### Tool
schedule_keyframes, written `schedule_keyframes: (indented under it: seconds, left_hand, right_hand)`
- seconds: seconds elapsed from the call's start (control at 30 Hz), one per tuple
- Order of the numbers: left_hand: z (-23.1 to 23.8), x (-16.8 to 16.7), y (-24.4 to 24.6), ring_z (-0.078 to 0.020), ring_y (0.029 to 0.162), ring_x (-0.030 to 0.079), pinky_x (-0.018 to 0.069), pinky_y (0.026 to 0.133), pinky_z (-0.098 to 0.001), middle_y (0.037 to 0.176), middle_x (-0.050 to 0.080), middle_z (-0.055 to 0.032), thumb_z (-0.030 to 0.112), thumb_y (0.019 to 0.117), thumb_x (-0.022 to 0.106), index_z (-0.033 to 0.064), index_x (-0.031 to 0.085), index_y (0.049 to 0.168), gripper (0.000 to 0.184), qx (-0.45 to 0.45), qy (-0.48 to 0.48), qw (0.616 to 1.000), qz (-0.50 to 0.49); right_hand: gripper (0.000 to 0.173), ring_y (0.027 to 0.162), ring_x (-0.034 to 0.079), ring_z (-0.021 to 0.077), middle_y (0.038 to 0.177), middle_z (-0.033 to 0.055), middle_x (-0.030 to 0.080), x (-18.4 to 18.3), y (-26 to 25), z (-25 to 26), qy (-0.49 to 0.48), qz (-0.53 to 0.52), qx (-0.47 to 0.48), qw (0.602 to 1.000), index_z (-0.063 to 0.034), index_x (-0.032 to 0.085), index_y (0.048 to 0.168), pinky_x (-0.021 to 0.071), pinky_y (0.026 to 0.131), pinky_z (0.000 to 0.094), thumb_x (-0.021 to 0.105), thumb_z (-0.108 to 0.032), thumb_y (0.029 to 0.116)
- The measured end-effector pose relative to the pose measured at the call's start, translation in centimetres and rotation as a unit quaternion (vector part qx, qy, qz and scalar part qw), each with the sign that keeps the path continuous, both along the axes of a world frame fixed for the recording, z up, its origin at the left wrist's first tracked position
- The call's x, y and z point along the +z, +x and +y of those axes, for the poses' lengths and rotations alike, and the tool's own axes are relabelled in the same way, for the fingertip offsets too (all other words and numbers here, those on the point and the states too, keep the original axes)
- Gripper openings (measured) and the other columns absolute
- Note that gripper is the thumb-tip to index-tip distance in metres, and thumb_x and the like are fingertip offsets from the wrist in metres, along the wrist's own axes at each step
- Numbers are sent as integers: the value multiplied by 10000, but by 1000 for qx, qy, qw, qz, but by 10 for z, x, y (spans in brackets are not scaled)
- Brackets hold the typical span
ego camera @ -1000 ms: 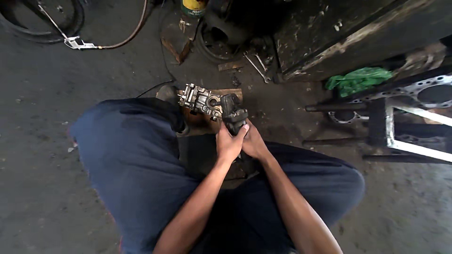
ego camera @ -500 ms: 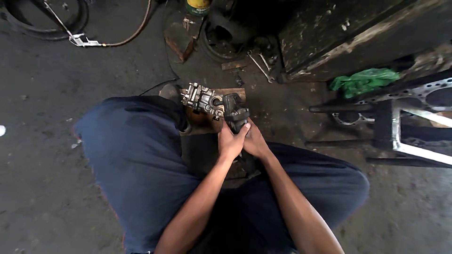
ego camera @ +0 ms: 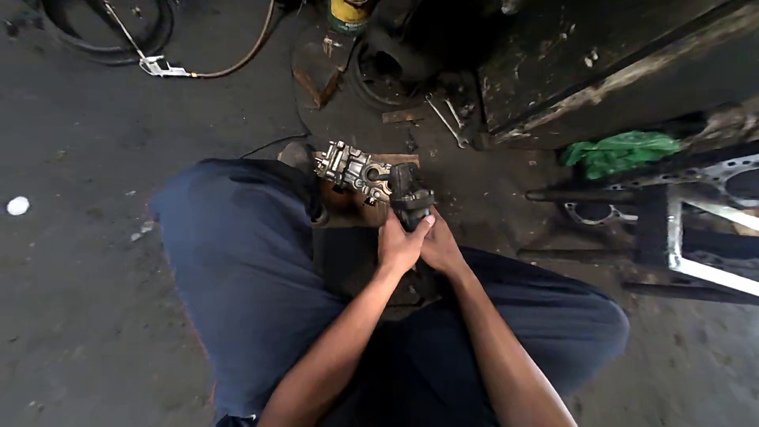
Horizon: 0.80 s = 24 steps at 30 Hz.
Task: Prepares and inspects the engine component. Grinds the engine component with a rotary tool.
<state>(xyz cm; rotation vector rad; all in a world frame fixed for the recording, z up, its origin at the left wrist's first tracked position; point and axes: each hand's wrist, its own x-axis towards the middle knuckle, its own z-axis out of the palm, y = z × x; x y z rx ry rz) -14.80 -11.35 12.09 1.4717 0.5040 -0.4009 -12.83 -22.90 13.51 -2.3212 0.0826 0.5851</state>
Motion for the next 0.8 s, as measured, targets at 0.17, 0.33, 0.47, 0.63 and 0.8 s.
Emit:
schedule_keyframes:
  seconds: [0.17, 0.33, 0.47, 0.63, 0.8]
  left_hand:
    - [-3, -15, 1, -180, 1184, 664, 546, 1048, -410, 1253, 689, -131, 371, 904, 785, 46, 462, 1471, 729, 25, -50, 998, 8]
    - [-6, -16, 0, -188, 1179, 667, 545, 1047, -409, 1249, 690, -132, 363, 883, 807, 50, 448, 1481, 765, 28, -39, 999, 5]
    - [-4, -11, 1, -200, 1157, 676, 548, 1029, -435, 1221, 699, -131, 412, 888, 796, 64, 445, 1484, 774, 0, -9, 1000, 6]
    - [-3, -11, 2, -186, 1146, 679, 552, 1027, -423, 1206, 705, -119, 395, 894, 798, 73, 471, 1464, 732, 8, -7, 1000, -10]
    - [-5, -11, 0, -179, 1127, 687, 563, 1009, -415, 1190, 710, -112, 398, 893, 798, 75, 470, 1462, 732, 6, -13, 1000, -10]
  right_hand:
    - [605, 1104, 684, 145, 1184, 97, 705, -12, -5, 3, -21, -19, -11, 1000, -57, 485, 1434, 557, 992, 390, 703, -277, 913]
    - [623, 1148, 673, 169, 1232, 131, 691, -21, -12, 2, -26, -66, -11, 997, -4, 454, 1467, 536, 1032, 389, 663, -293, 956]
    - [585, 1109, 687, 163, 1191, 124, 704, -23, -13, 0, -15, -72, -20, 997, -5, 468, 1451, 552, 1005, 385, 653, -270, 963]
    - [556, 1081, 690, 132, 1154, 93, 713, -20, -11, 2, -4, -67, -24, 997, -37, 501, 1412, 562, 984, 367, 684, -269, 942]
    - [568, 1083, 692, 150, 1151, 113, 712, -16, -12, 1, -14, -64, -28, 997, -18, 492, 1418, 558, 988, 382, 681, -267, 944]
